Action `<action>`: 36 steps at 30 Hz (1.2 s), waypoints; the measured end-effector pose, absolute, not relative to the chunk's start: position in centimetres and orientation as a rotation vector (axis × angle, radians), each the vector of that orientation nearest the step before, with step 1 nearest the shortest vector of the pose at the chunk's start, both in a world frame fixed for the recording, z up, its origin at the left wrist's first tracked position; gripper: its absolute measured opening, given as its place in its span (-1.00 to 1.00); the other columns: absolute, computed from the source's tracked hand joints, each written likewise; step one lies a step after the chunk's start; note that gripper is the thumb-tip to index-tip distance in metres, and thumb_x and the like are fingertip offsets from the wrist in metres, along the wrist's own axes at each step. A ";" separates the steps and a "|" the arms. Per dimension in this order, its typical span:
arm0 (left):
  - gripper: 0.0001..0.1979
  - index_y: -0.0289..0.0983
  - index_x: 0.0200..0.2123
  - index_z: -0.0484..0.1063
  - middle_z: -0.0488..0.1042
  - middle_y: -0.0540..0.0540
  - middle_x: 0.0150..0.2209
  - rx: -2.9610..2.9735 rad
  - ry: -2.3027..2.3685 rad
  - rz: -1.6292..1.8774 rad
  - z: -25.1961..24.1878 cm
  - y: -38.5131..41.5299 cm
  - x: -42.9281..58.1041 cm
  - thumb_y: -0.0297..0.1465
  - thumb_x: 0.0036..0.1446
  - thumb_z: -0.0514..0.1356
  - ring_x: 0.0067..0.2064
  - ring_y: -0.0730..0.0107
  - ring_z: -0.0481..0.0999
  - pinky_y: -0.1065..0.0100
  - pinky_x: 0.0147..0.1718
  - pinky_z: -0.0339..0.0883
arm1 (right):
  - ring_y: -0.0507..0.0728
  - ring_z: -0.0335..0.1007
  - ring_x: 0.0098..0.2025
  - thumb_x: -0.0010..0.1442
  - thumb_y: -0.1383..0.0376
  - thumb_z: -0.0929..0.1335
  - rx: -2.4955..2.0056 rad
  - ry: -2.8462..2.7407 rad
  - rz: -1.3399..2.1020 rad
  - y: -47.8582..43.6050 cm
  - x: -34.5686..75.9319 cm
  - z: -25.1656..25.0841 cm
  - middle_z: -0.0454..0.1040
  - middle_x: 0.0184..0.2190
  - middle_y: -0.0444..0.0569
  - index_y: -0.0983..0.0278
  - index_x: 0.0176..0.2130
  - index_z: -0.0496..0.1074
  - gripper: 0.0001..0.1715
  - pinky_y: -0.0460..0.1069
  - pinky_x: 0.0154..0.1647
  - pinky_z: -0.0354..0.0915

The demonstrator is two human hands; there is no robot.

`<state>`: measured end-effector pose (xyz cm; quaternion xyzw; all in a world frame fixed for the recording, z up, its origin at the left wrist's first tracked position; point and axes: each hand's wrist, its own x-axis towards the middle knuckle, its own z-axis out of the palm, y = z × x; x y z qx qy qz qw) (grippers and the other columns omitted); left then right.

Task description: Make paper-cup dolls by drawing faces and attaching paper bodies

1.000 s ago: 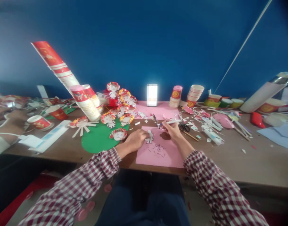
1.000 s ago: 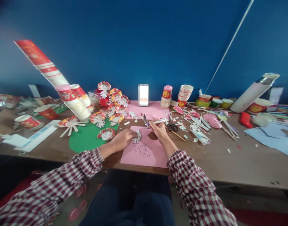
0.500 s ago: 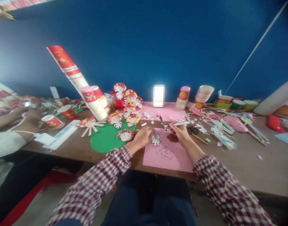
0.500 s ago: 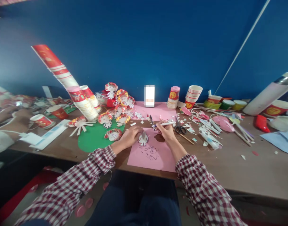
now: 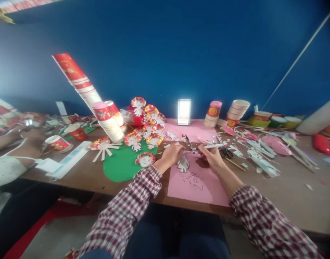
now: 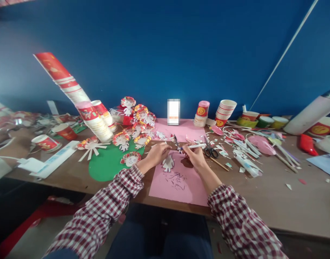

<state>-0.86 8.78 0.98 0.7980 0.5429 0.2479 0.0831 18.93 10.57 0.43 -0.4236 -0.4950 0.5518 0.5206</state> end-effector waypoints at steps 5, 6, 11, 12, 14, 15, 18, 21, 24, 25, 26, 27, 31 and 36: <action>-0.83 -0.25 -0.22 0.52 0.56 -0.08 -0.22 2.372 1.570 0.795 -0.1 8.8 -1.2 -0.37 0.19 0.15 -0.13 0.32 0.50 0.34 -0.09 0.33 | -0.07 0.12 -0.68 -0.14 0.04 0.51 -1.053 -1.200 1.326 10.4 18.9 0.6 0.37 -0.65 -0.17 0.28 -0.42 0.41 -0.58 -0.15 -0.72 -0.03; -0.84 -0.24 -0.23 0.52 0.56 -0.07 -0.22 2.369 1.559 0.808 -0.2 8.8 -1.3 -0.37 0.19 0.15 -0.14 0.33 0.50 0.35 -0.10 0.33 | -0.07 0.11 -0.69 -0.13 0.03 0.50 -1.062 -1.216 1.324 10.4 18.9 0.6 0.37 -0.66 -0.17 0.28 -0.41 0.40 -0.58 -0.14 -0.72 -0.03; -0.88 -0.23 -0.30 0.55 0.57 -0.05 -0.29 2.363 1.534 0.828 -0.5 9.1 -1.5 -0.41 0.13 0.19 -0.23 0.34 0.50 0.35 -0.16 0.34 | -0.07 0.11 -0.67 -0.09 0.03 0.49 -1.073 -1.281 1.281 10.3 18.9 0.9 0.38 -0.63 -0.14 0.28 -0.42 0.40 -0.59 -0.14 -0.72 0.01; -0.88 -0.23 -0.31 0.55 0.57 -0.05 -0.30 2.367 1.529 0.824 -0.5 9.1 -1.5 -0.42 0.12 0.19 -0.25 0.34 0.50 0.35 -0.18 0.34 | -0.07 0.11 -0.67 -0.08 0.03 0.49 -1.079 -1.288 1.272 10.3 18.9 1.0 0.38 -0.62 -0.14 0.28 -0.41 0.40 -0.59 -0.14 -0.72 0.01; -0.87 -0.22 -0.32 0.56 0.57 -0.04 -0.32 2.378 1.522 0.818 -0.5 9.2 -1.5 -0.43 0.12 0.19 -0.25 0.35 0.50 0.36 -0.20 0.34 | -0.07 0.09 -0.68 -0.06 0.02 0.48 -1.102 -1.303 1.260 10.2 18.9 1.1 0.35 -0.64 -0.16 0.29 -0.40 0.40 -0.59 -0.15 -0.73 0.02; -0.87 -0.22 -0.32 0.56 0.57 -0.04 -0.32 2.384 1.519 0.818 -0.5 9.2 -1.4 -0.43 0.12 0.18 -0.25 0.34 0.49 0.35 -0.20 0.34 | -0.08 0.08 -0.68 -0.05 0.03 0.48 -1.112 -1.310 1.258 10.1 18.8 1.2 0.34 -0.64 -0.17 0.29 -0.38 0.40 -0.59 -0.15 -0.73 0.03; -0.86 -0.23 -0.30 0.56 0.58 -0.03 -0.30 2.402 1.516 0.827 -0.4 9.1 -1.4 -0.43 0.14 0.17 -0.24 0.34 0.50 0.34 -0.18 0.33 | -0.08 0.09 -0.68 -0.01 0.04 0.47 -1.135 -1.319 1.267 9.9 18.8 1.2 0.35 -0.62 -0.17 0.29 -0.36 0.40 -0.60 -0.16 -0.73 0.08; -0.87 -0.24 -0.31 0.56 0.58 -0.04 -0.28 2.418 1.510 0.835 -0.2 9.0 -1.4 -0.44 0.14 0.19 -0.23 0.33 0.50 0.34 -0.17 0.33 | -0.06 0.13 -0.67 0.01 0.04 0.46 -1.147 -1.339 1.306 9.7 18.8 1.2 0.35 -0.61 -0.17 0.27 -0.36 0.39 -0.63 -0.15 -0.72 0.13; -0.88 -0.26 -0.31 0.55 0.58 -0.04 -0.27 2.428 1.487 0.846 -0.1 9.0 -1.5 -0.45 0.14 0.19 -0.21 0.32 0.50 0.34 -0.14 0.34 | -0.06 0.13 -0.67 0.00 0.05 0.46 -1.144 -1.332 1.340 9.5 18.6 1.3 0.34 -0.62 -0.19 0.25 -0.37 0.38 -0.64 -0.14 -0.71 0.16; -0.87 -0.26 -0.30 0.55 0.58 -0.05 -0.27 2.428 1.477 0.851 -0.1 9.0 -1.6 -0.46 0.15 0.18 -0.21 0.32 0.50 0.33 -0.13 0.34 | -0.07 0.12 -0.68 0.00 0.05 0.46 -1.141 -1.317 1.345 9.3 18.5 1.4 0.34 -0.62 -0.19 0.25 -0.38 0.37 -0.63 -0.14 -0.72 0.15; -0.87 -0.26 -0.29 0.54 0.58 -0.05 -0.27 2.425 1.467 0.857 -0.1 9.1 -1.7 -0.46 0.16 0.17 -0.21 0.32 0.51 0.32 -0.12 0.34 | -0.08 0.10 -0.70 -0.01 0.04 0.47 -1.139 -1.298 1.344 9.2 18.4 1.5 0.34 -0.63 -0.19 0.25 -0.38 0.36 -0.63 -0.15 -0.73 0.12; -0.86 -0.27 -0.28 0.54 0.58 -0.06 -0.26 2.420 1.457 0.863 -0.2 9.1 -1.7 -0.47 0.16 0.16 -0.20 0.32 0.51 0.31 -0.12 0.34 | -0.08 0.09 -0.70 -0.02 0.05 0.47 -1.132 -1.289 1.367 9.0 18.3 1.7 0.33 -0.63 -0.20 0.25 -0.38 0.36 -0.62 -0.15 -0.73 0.11; -0.82 -0.28 -0.23 0.51 0.57 -0.09 -0.23 2.399 1.406 0.882 -0.3 9.3 -2.0 -0.51 0.15 0.14 -0.17 0.27 0.51 0.25 -0.09 0.33 | -0.09 0.10 -0.68 0.00 0.09 0.47 -1.089 -1.269 1.427 8.3 18.1 2.2 0.35 -0.61 -0.21 0.24 -0.32 0.35 -0.64 -0.15 -0.69 0.12; -0.84 -0.23 -0.24 0.52 0.56 -0.07 -0.24 2.388 1.311 0.901 -0.1 9.4 -2.3 -0.47 0.14 0.15 -0.18 0.31 0.50 0.29 -0.13 0.34 | -0.10 0.09 -0.64 0.00 0.12 0.47 -0.988 -1.235 1.482 8.1 18.3 2.8 0.36 -0.56 -0.19 0.25 -0.32 0.34 -0.65 -0.16 -0.66 0.10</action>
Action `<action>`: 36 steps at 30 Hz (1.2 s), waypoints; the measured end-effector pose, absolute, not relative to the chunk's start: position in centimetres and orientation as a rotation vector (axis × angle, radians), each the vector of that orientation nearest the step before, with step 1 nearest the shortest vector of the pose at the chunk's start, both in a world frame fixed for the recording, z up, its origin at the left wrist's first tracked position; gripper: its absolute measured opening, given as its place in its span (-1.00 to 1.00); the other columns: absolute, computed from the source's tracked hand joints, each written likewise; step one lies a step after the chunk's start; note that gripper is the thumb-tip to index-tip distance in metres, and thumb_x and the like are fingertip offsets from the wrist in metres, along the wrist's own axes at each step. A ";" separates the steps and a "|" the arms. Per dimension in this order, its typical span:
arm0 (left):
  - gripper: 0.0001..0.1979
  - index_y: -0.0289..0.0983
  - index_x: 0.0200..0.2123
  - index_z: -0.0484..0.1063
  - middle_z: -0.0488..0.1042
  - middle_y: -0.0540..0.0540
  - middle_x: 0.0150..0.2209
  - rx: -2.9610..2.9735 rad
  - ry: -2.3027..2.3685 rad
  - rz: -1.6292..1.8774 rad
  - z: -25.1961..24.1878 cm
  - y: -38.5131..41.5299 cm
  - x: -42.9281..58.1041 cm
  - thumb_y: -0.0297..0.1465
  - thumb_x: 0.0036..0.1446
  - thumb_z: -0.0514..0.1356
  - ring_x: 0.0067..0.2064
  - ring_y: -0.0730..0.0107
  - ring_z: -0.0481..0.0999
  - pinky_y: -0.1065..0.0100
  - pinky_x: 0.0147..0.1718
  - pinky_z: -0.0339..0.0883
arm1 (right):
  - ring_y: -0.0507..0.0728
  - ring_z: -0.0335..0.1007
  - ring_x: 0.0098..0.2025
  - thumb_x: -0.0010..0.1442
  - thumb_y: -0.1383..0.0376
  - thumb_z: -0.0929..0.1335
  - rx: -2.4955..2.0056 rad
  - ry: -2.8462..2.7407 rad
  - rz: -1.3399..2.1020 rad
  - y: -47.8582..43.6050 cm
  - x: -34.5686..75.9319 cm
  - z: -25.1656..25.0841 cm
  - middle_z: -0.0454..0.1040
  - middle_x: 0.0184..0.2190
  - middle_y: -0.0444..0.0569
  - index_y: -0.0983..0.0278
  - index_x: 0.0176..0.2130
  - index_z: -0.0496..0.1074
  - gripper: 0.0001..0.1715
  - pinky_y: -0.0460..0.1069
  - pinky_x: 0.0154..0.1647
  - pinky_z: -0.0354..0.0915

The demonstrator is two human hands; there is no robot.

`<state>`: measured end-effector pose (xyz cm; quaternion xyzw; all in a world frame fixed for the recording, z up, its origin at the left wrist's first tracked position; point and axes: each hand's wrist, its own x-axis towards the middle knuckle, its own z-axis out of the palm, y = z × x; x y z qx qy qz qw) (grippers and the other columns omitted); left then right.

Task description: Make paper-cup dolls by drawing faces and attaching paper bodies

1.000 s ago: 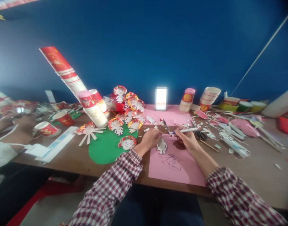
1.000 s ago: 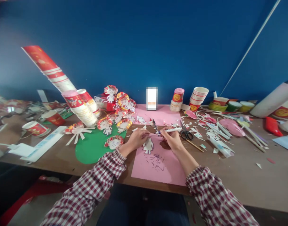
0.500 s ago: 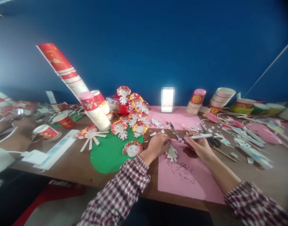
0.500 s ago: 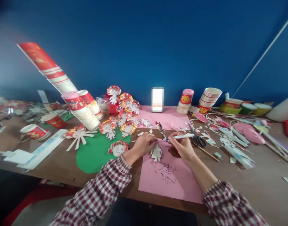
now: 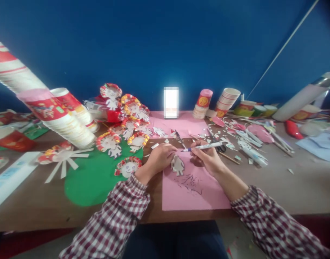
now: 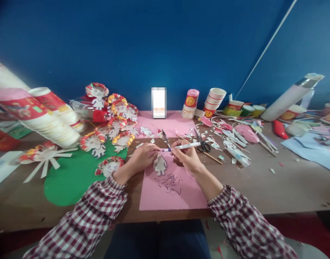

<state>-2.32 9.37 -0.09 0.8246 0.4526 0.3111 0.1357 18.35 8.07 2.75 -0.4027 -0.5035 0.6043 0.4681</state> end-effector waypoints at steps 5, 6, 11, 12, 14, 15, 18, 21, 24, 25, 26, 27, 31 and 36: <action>-0.87 -0.23 -0.28 0.53 0.55 -0.07 -0.26 2.410 1.194 0.880 0.2 9.3 -2.6 -0.44 0.05 0.23 -0.19 0.31 0.49 0.27 -0.13 0.33 | -0.10 0.07 -0.62 0.03 0.19 0.46 -0.927 -1.299 1.483 8.0 18.7 3.9 0.38 -0.51 -0.18 0.24 -0.26 0.35 -0.70 -0.16 -0.66 0.08; -0.88 -0.23 -0.30 0.54 0.55 -0.07 -0.27 2.422 1.169 0.858 0.2 9.2 -2.6 -0.43 0.05 0.24 -0.20 0.31 0.49 0.27 -0.13 0.33 | -0.10 0.08 -0.61 0.04 0.20 0.45 -0.930 -1.322 1.463 7.9 18.8 4.1 0.39 -0.50 -0.17 0.24 -0.26 0.36 -0.72 -0.16 -0.65 0.08; -0.87 -0.21 -0.32 0.58 0.55 -0.07 -0.25 2.470 1.117 0.801 -0.1 9.2 -2.5 -0.43 0.03 0.25 -0.22 0.31 0.48 0.29 -0.20 0.33 | -0.08 0.09 -0.60 0.13 0.23 0.39 -0.933 -1.465 1.456 6.8 19.0 5.3 0.32 -0.57 -0.20 0.26 -0.30 0.35 -0.83 -0.12 -0.61 0.07; -0.87 -0.20 -0.32 0.58 0.55 -0.08 -0.24 2.483 1.125 0.807 -0.2 9.3 -2.4 -0.44 0.03 0.25 -0.23 0.31 0.48 0.29 -0.21 0.33 | -0.07 0.11 -0.58 0.13 0.24 0.38 -0.944 -1.517 1.439 6.6 19.0 5.4 0.31 -0.57 -0.19 0.28 -0.32 0.35 -0.84 -0.11 -0.59 0.08; -0.87 -0.20 -0.34 0.59 0.55 -0.08 -0.23 2.503 1.143 0.825 -0.4 9.3 -2.4 -0.45 0.03 0.24 -0.22 0.30 0.47 0.29 -0.21 0.33 | -0.05 0.16 -0.54 0.11 0.26 0.38 -1.007 -1.635 1.378 6.1 18.9 5.3 0.32 -0.56 -0.17 0.30 -0.35 0.35 -0.85 -0.10 -0.57 0.09; -0.87 -0.20 -0.35 0.59 0.55 -0.08 -0.24 2.508 1.150 0.829 -0.5 9.3 -2.4 -0.45 0.02 0.24 -0.22 0.30 0.47 0.29 -0.20 0.33 | -0.04 0.17 -0.53 0.10 0.28 0.38 -1.043 -1.690 1.350 5.9 18.8 5.2 0.32 -0.55 -0.16 0.31 -0.37 0.35 -0.86 -0.10 -0.56 0.09; -0.87 -0.19 -0.36 0.59 0.55 -0.08 -0.23 2.512 1.165 0.813 -0.6 9.4 -2.5 -0.45 0.03 0.23 -0.21 0.29 0.46 0.28 -0.19 0.33 | -0.02 0.21 -0.52 0.09 0.32 0.36 -1.073 -1.761 1.335 5.6 18.4 4.1 0.32 -0.54 -0.15 0.30 -0.40 0.33 -0.90 -0.09 -0.54 0.15; -0.86 -0.19 -0.34 0.59 0.54 -0.08 -0.23 2.534 1.140 0.756 -0.6 9.5 -2.5 -0.45 0.05 0.22 -0.21 0.31 0.47 0.28 -0.19 0.33 | 0.00 0.25 -0.49 0.09 0.33 0.35 -1.043 -1.704 1.362 5.4 18.0 2.7 0.33 -0.52 -0.15 0.29 -0.35 0.33 -0.92 -0.09 -0.49 0.20; -0.87 -0.19 -0.32 0.59 0.53 -0.07 -0.22 2.537 1.137 0.735 -0.4 9.5 -2.5 -0.43 0.07 0.23 -0.20 0.32 0.47 0.29 -0.19 0.33 | -0.02 0.20 -0.52 0.12 0.32 0.33 -1.091 -1.665 1.342 5.2 17.9 1.7 0.30 -0.54 -0.18 0.28 -0.35 0.34 -0.94 -0.10 -0.51 0.17; -0.87 -0.18 -0.32 0.59 0.53 -0.07 -0.21 2.529 1.146 0.735 -0.3 9.5 -2.5 -0.42 0.08 0.23 -0.20 0.32 0.47 0.29 -0.18 0.33 | -0.02 0.19 -0.52 0.12 0.32 0.33 -1.104 -1.666 1.331 5.1 17.9 1.5 0.29 -0.55 -0.18 0.28 -0.36 0.34 -0.94 -0.10 -0.51 0.16; -0.88 -0.18 -0.32 0.59 0.53 -0.07 -0.21 2.522 1.156 0.735 -0.3 9.4 -2.5 -0.42 0.08 0.23 -0.19 0.32 0.47 0.29 -0.18 0.33 | -0.01 0.20 -0.51 0.13 0.32 0.33 -1.111 -1.675 1.320 5.0 17.9 1.4 0.30 -0.55 -0.17 0.28 -0.37 0.34 -0.94 -0.10 -0.50 0.17; -0.88 -0.18 -0.32 0.59 0.53 -0.06 -0.21 2.517 1.163 0.734 -0.3 9.4 -2.5 -0.41 0.08 0.23 -0.19 0.31 0.46 0.28 -0.17 0.33 | 0.00 0.21 -0.50 0.13 0.32 0.33 -1.114 -1.690 1.308 5.0 17.8 1.3 0.32 -0.54 -0.16 0.28 -0.37 0.34 -0.94 -0.10 -0.49 0.18; -0.87 -0.17 -0.33 0.59 0.53 -0.06 -0.20 2.516 1.165 0.706 -0.1 9.4 -2.5 -0.41 0.08 0.22 -0.18 0.30 0.46 0.26 -0.15 0.33 | 0.01 0.22 -0.50 0.10 0.35 0.33 -1.162 -1.733 1.236 4.8 17.4 1.5 0.35 -0.55 -0.14 0.27 -0.41 0.35 -0.95 -0.10 -0.49 0.17; -0.85 -0.17 -0.32 0.58 0.52 -0.06 -0.19 2.510 1.175 0.701 0.1 9.1 -2.4 -0.40 0.07 0.20 -0.17 0.28 0.46 0.25 -0.15 0.33 | 0.00 0.19 -0.54 0.08 0.35 0.33 -1.192 -1.722 1.183 4.7 17.3 1.5 0.32 -0.59 -0.16 0.26 -0.44 0.33 -0.93 -0.11 -0.53 0.15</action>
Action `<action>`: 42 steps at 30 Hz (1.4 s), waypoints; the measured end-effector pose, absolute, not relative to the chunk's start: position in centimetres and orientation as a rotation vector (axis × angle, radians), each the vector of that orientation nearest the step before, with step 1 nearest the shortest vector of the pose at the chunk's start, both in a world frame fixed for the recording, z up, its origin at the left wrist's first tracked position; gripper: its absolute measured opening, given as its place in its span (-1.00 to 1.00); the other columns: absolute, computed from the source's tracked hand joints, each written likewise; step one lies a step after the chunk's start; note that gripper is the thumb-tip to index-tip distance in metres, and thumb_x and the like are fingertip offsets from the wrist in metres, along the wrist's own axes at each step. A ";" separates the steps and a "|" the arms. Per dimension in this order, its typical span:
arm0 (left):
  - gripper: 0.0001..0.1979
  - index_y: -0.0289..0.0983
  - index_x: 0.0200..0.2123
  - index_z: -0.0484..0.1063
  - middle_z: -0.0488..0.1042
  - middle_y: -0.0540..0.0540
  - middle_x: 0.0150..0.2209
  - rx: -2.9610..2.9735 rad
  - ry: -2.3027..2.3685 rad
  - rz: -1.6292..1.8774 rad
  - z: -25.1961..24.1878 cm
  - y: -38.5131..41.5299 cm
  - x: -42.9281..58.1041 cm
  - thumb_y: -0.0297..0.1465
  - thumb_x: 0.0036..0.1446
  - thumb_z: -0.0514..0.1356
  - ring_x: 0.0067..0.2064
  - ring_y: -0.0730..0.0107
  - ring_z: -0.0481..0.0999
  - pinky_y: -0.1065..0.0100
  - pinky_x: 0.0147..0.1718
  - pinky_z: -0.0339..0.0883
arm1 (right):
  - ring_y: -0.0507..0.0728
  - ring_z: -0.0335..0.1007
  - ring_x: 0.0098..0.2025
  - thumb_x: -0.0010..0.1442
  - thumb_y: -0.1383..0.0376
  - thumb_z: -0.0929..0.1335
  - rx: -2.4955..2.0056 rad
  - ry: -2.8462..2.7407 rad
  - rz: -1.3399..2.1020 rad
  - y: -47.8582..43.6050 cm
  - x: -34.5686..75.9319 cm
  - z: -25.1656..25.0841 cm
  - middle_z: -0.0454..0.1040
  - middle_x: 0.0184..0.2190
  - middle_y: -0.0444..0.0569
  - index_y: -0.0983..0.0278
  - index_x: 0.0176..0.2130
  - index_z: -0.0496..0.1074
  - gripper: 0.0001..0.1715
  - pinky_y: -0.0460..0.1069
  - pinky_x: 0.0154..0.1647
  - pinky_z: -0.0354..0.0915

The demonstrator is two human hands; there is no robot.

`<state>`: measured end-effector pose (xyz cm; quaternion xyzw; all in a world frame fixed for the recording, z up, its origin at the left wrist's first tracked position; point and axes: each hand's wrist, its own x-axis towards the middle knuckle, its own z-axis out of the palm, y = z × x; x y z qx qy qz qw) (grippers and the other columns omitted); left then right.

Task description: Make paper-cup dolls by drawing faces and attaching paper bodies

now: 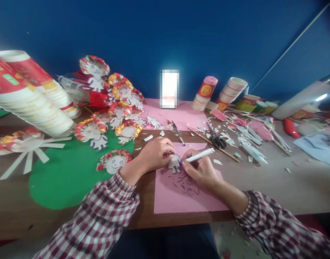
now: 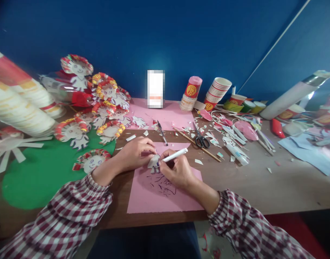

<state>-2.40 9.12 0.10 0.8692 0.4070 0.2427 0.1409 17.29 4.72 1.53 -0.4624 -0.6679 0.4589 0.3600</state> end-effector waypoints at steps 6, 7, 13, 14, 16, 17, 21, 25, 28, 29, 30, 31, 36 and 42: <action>-0.85 -0.19 -0.31 0.57 0.51 -0.08 -0.18 2.507 1.116 0.704 0.1 9.1 -2.6 -0.35 0.02 0.25 -0.17 0.28 0.45 0.25 -0.14 0.32 | -0.01 0.19 -0.55 0.10 0.35 0.32 -1.183 -1.684 1.205 4.6 17.3 1.5 0.31 -0.58 -0.16 0.26 -0.42 0.31 -0.93 -0.11 -0.55 0.14; -0.84 -0.19 -0.29 0.57 0.50 -0.08 -0.17 2.506 1.106 0.700 0.0 9.2 -2.7 -0.35 0.01 0.26 -0.16 0.28 0.45 0.25 -0.13 0.32 | 0.00 0.19 -0.55 0.10 0.34 0.32 -1.180 -1.669 1.219 4.6 17.3 1.5 0.32 -0.58 -0.16 0.26 -0.42 0.31 -0.93 -0.11 -0.55 0.15; -0.82 -0.20 -0.27 0.56 0.49 -0.09 -0.15 2.508 1.072 0.684 -0.4 9.5 -3.0 -0.31 0.04 0.25 -0.13 0.26 0.44 0.24 -0.11 0.31 | -0.01 0.19 -0.55 0.09 0.35 0.34 -1.206 -1.768 1.111 4.5 17.1 0.9 0.31 -0.59 -0.16 0.25 -0.44 0.33 -0.92 -0.12 -0.57 0.13; -0.82 -0.20 -0.27 0.56 0.49 -0.09 -0.15 2.506 1.071 0.681 -0.4 9.5 -3.0 -0.30 0.04 0.26 -0.14 0.26 0.44 0.24 -0.11 0.31 | 0.00 0.20 -0.54 0.10 0.35 0.34 -1.197 -1.794 1.091 4.5 17.1 0.8 0.32 -0.58 -0.16 0.25 -0.43 0.34 -0.93 -0.12 -0.56 0.14; -0.82 -0.19 -0.27 0.56 0.49 -0.09 -0.16 2.502 1.074 0.672 -0.3 9.5 -2.9 -0.29 0.04 0.26 -0.15 0.27 0.44 0.24 -0.12 0.31 | 0.00 0.23 -0.52 0.11 0.34 0.34 -1.163 -1.838 1.086 4.6 17.2 0.7 0.35 -0.56 -0.14 0.25 -0.41 0.35 -0.95 -0.11 -0.53 0.17; -0.82 -0.19 -0.27 0.56 0.49 -0.09 -0.16 2.501 1.077 0.667 -0.3 9.5 -2.9 -0.29 0.04 0.26 -0.15 0.27 0.44 0.25 -0.13 0.31 | 0.01 0.25 -0.51 0.12 0.34 0.34 -1.148 -1.852 1.095 4.6 17.2 0.7 0.37 -0.55 -0.14 0.25 -0.40 0.36 -0.96 -0.11 -0.51 0.19; -0.83 -0.19 -0.27 0.57 0.50 -0.08 -0.18 2.498 1.082 0.672 -0.1 9.5 -2.8 -0.31 0.05 0.25 -0.14 0.27 0.44 0.26 -0.15 0.31 | 0.02 0.28 -0.50 0.14 0.32 0.34 -1.145 -1.874 1.130 4.5 17.2 0.9 0.42 -0.52 -0.12 0.25 -0.35 0.39 -0.97 -0.09 -0.50 0.21; -0.84 -0.20 -0.29 0.57 0.50 -0.08 -0.19 2.512 1.067 0.679 -0.1 9.6 -2.7 -0.31 0.04 0.26 -0.14 0.28 0.44 0.27 -0.13 0.30 | 0.04 0.35 -0.42 0.16 0.33 0.34 -1.116 -1.916 1.099 4.5 17.3 0.9 0.46 -0.46 -0.09 0.25 -0.33 0.42 -0.96 -0.07 -0.41 0.26; -0.83 -0.20 -0.28 0.57 0.50 -0.08 -0.18 2.511 1.065 0.667 -0.2 9.7 -2.8 -0.29 0.04 0.27 -0.14 0.27 0.44 0.26 -0.12 0.29 | 0.05 0.38 -0.39 0.17 0.32 0.34 -1.095 -1.933 1.106 4.6 17.3 0.7 0.48 -0.42 -0.08 0.25 -0.29 0.43 -0.94 -0.06 -0.37 0.29; -0.83 -0.20 -0.28 0.57 0.50 -0.08 -0.18 2.515 1.062 0.671 -0.2 9.7 -2.8 -0.28 0.04 0.27 -0.15 0.28 0.44 0.26 -0.13 0.30 | 0.05 0.38 -0.38 0.17 0.32 0.34 -1.087 -1.935 1.106 4.6 17.3 0.7 0.49 -0.42 -0.07 0.25 -0.28 0.43 -0.93 -0.05 -0.36 0.30; -0.83 -0.20 -0.29 0.57 0.50 -0.08 -0.18 2.520 1.058 0.677 -0.2 9.6 -2.8 -0.28 0.04 0.27 -0.15 0.28 0.44 0.26 -0.14 0.30 | 0.05 0.39 -0.38 0.18 0.31 0.34 -1.081 -1.938 1.102 4.6 17.3 0.7 0.49 -0.41 -0.07 0.25 -0.28 0.43 -0.92 -0.05 -0.35 0.30; -0.83 -0.20 -0.29 0.57 0.50 -0.08 -0.19 2.525 1.057 0.685 -0.2 9.6 -2.8 -0.28 0.05 0.27 -0.16 0.28 0.44 0.26 -0.15 0.30 | 0.06 0.39 -0.37 0.18 0.31 0.34 -1.078 -1.940 1.094 4.6 17.3 0.7 0.49 -0.41 -0.07 0.25 -0.28 0.44 -0.92 -0.04 -0.35 0.31; -0.84 -0.19 -0.30 0.58 0.50 -0.07 -0.18 2.515 1.091 0.679 0.0 9.5 -2.7 -0.28 0.05 0.26 -0.14 0.27 0.44 0.25 -0.14 0.29 | 0.07 0.40 -0.37 0.17 0.28 0.35 -1.119 -1.926 1.075 4.5 17.1 0.7 0.50 -0.41 -0.05 0.25 -0.29 0.45 -0.92 -0.04 -0.37 0.31; -0.85 -0.18 -0.30 0.58 0.50 -0.06 -0.19 2.515 1.096 0.681 -0.1 9.4 -2.7 -0.29 0.04 0.27 -0.15 0.28 0.44 0.27 -0.16 0.29 | 0.08 0.41 -0.36 0.17 0.28 0.36 -1.114 -1.927 1.051 4.4 17.0 0.8 0.50 -0.39 -0.05 0.24 -0.29 0.46 -0.92 -0.04 -0.38 0.31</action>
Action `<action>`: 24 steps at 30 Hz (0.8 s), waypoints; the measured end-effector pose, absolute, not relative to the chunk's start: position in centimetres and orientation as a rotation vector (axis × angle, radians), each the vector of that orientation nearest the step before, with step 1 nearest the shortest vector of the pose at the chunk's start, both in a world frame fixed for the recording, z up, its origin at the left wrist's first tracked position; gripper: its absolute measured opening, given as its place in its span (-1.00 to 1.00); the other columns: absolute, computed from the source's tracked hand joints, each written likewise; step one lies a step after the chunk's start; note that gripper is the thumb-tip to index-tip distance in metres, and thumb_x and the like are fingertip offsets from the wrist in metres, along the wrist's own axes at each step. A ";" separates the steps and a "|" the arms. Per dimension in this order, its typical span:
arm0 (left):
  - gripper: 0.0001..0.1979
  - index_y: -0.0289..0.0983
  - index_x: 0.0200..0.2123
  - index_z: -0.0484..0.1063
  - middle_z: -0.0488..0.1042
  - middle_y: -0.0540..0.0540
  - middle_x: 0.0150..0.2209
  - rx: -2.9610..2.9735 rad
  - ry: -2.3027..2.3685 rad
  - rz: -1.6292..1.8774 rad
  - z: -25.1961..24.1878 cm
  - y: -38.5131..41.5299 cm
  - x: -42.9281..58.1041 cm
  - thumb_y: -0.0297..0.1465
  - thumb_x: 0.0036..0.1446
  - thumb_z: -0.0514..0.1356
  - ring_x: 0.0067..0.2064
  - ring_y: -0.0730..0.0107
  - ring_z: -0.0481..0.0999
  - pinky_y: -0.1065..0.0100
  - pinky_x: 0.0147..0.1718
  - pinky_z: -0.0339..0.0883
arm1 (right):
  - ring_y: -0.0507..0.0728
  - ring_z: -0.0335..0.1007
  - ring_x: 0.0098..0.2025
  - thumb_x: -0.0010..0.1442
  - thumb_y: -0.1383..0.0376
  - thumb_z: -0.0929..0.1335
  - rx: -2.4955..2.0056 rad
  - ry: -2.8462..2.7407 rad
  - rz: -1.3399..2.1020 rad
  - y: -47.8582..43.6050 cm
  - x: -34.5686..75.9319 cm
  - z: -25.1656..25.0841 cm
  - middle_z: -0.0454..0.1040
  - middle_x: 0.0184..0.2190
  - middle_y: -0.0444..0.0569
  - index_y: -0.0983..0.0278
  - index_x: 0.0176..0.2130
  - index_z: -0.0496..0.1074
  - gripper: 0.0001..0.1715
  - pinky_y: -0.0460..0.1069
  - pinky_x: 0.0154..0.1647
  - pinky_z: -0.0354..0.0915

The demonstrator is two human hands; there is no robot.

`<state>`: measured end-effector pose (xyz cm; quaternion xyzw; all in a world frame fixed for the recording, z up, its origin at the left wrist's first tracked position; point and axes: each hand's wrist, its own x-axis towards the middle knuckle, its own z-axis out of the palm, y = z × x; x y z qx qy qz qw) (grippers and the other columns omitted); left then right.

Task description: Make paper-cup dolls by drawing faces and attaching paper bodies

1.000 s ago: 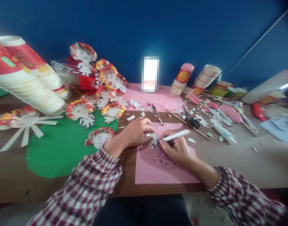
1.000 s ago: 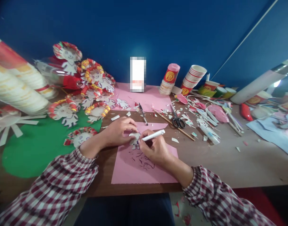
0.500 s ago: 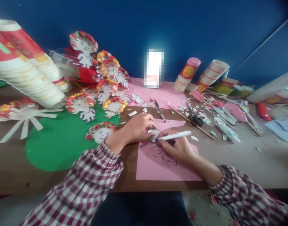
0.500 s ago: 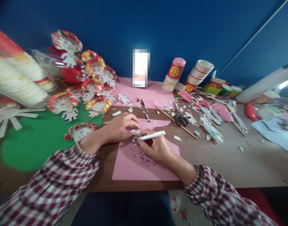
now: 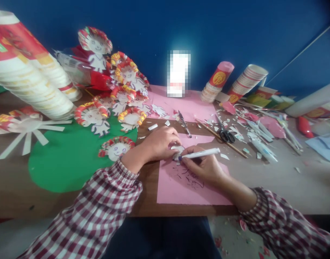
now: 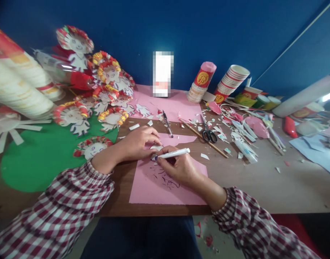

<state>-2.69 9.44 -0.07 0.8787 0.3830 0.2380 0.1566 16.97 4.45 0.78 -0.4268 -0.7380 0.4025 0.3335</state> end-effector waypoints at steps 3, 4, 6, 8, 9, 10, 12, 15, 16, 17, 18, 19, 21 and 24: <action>-0.83 -0.19 -0.30 0.58 0.49 -0.07 -0.19 2.525 1.085 0.689 -0.2 9.5 -2.7 -0.27 0.04 0.27 -0.15 0.28 0.44 0.27 -0.17 0.29 | 0.07 0.41 -0.35 0.17 0.30 0.36 -1.124 -1.944 1.047 4.4 17.0 0.8 0.51 -0.38 -0.05 0.24 -0.28 0.46 -0.92 -0.04 -0.36 0.31; -0.82 -0.19 -0.30 0.58 0.50 -0.07 -0.19 2.528 1.084 0.690 -0.2 9.5 -2.7 -0.26 0.04 0.27 -0.15 0.27 0.44 0.27 -0.17 0.29 | 0.07 0.41 -0.35 0.17 0.31 0.36 -1.127 -1.947 1.047 4.5 17.0 0.8 0.51 -0.38 -0.05 0.25 -0.28 0.46 -0.92 -0.04 -0.35 0.31; -0.82 -0.19 -0.30 0.58 0.50 -0.07 -0.19 2.535 1.085 0.686 -0.2 9.5 -2.7 -0.25 0.05 0.26 -0.16 0.27 0.44 0.26 -0.16 0.28 | 0.07 0.41 -0.35 0.17 0.32 0.35 -1.130 -1.954 1.044 4.5 17.0 0.8 0.50 -0.39 -0.06 0.25 -0.28 0.45 -0.92 -0.04 -0.35 0.30; -0.83 -0.19 -0.30 0.58 0.50 -0.07 -0.19 2.537 1.088 0.683 -0.1 9.5 -2.7 -0.26 0.05 0.26 -0.16 0.27 0.44 0.25 -0.16 0.28 | 0.07 0.40 -0.36 0.17 0.32 0.35 -1.126 -1.966 1.033 4.5 17.0 0.8 0.50 -0.40 -0.07 0.26 -0.28 0.45 -0.93 -0.04 -0.34 0.30; -0.83 -0.19 -0.30 0.58 0.50 -0.07 -0.19 2.536 1.087 0.682 0.0 9.4 -2.7 -0.27 0.05 0.26 -0.16 0.27 0.44 0.25 -0.15 0.28 | 0.07 0.40 -0.36 0.17 0.32 0.35 -1.126 -1.973 1.027 4.5 17.0 0.8 0.50 -0.40 -0.07 0.26 -0.28 0.45 -0.93 -0.04 -0.34 0.30; -0.83 -0.19 -0.30 0.57 0.50 -0.07 -0.19 2.533 1.086 0.683 0.0 9.4 -2.7 -0.28 0.05 0.26 -0.15 0.27 0.44 0.25 -0.15 0.28 | 0.07 0.40 -0.36 0.18 0.32 0.34 -1.124 -1.981 1.021 4.6 17.0 0.8 0.50 -0.40 -0.07 0.26 -0.28 0.45 -0.92 -0.04 -0.34 0.30; -0.84 -0.20 -0.30 0.57 0.50 -0.07 -0.19 2.523 1.088 0.680 0.1 9.4 -2.6 -0.29 0.05 0.26 -0.14 0.27 0.44 0.25 -0.14 0.29 | 0.07 0.41 -0.35 0.18 0.32 0.34 -1.117 -1.996 1.014 4.6 17.0 0.8 0.50 -0.39 -0.06 0.26 -0.27 0.45 -0.92 -0.04 -0.34 0.30; -0.85 -0.19 -0.31 0.57 0.50 -0.08 -0.18 2.507 1.103 0.673 0.0 9.4 -2.7 -0.29 0.06 0.25 -0.14 0.26 0.43 0.25 -0.14 0.29 | 0.07 0.41 -0.36 0.18 0.31 0.34 -1.116 -2.006 1.010 4.6 17.0 0.9 0.50 -0.39 -0.06 0.26 -0.27 0.44 -0.91 -0.04 -0.35 0.30; -0.85 -0.19 -0.31 0.57 0.50 -0.08 -0.18 2.505 1.103 0.671 -0.1 9.4 -2.7 -0.29 0.06 0.25 -0.14 0.26 0.43 0.25 -0.14 0.29 | 0.07 0.40 -0.37 0.18 0.31 0.34 -1.120 -2.003 1.012 4.5 17.0 1.0 0.50 -0.40 -0.06 0.26 -0.28 0.44 -0.91 -0.04 -0.36 0.30; -0.85 -0.19 -0.31 0.57 0.50 -0.08 -0.18 2.506 1.103 0.674 -0.1 9.4 -2.7 -0.29 0.06 0.25 -0.14 0.27 0.43 0.25 -0.13 0.28 | 0.06 0.40 -0.38 0.18 0.31 0.34 -1.127 -1.997 1.013 4.5 17.0 1.0 0.50 -0.41 -0.06 0.26 -0.28 0.44 -0.91 -0.05 -0.38 0.30; -0.84 -0.20 -0.31 0.57 0.50 -0.08 -0.18 2.507 1.101 0.679 -0.2 9.4 -2.7 -0.29 0.06 0.25 -0.15 0.27 0.44 0.25 -0.14 0.28 | 0.06 0.39 -0.39 0.19 0.31 0.33 -1.130 -1.990 1.014 4.5 17.0 1.0 0.49 -0.42 -0.06 0.26 -0.29 0.44 -0.92 -0.05 -0.40 0.29; -0.84 -0.20 -0.31 0.57 0.49 -0.08 -0.18 2.508 1.099 0.679 -0.2 9.4 -2.7 -0.28 0.05 0.25 -0.15 0.27 0.44 0.25 -0.14 0.28 | 0.05 0.38 -0.40 0.19 0.31 0.33 -1.129 -1.985 1.014 4.5 17.0 1.0 0.49 -0.42 -0.07 0.26 -0.29 0.44 -0.92 -0.06 -0.40 0.29; -0.83 -0.20 -0.30 0.57 0.49 -0.09 -0.16 2.506 1.090 0.669 -0.1 9.4 -2.7 -0.28 0.06 0.25 -0.14 0.26 0.44 0.24 -0.14 0.29 | 0.05 0.38 -0.40 0.18 0.31 0.33 -1.115 -1.985 1.006 4.6 17.1 0.9 0.49 -0.42 -0.07 0.27 -0.29 0.44 -0.92 -0.06 -0.39 0.30; -0.81 -0.21 -0.27 0.57 0.49 -0.11 -0.15 2.506 1.082 0.641 0.2 9.4 -2.8 -0.28 0.07 0.24 -0.13 0.25 0.44 0.23 -0.14 0.29 | 0.04 0.38 -0.39 0.17 0.33 0.34 -1.091 -2.012 0.980 4.7 17.2 0.8 0.49 -0.42 -0.07 0.29 -0.30 0.44 -0.92 -0.07 -0.38 0.29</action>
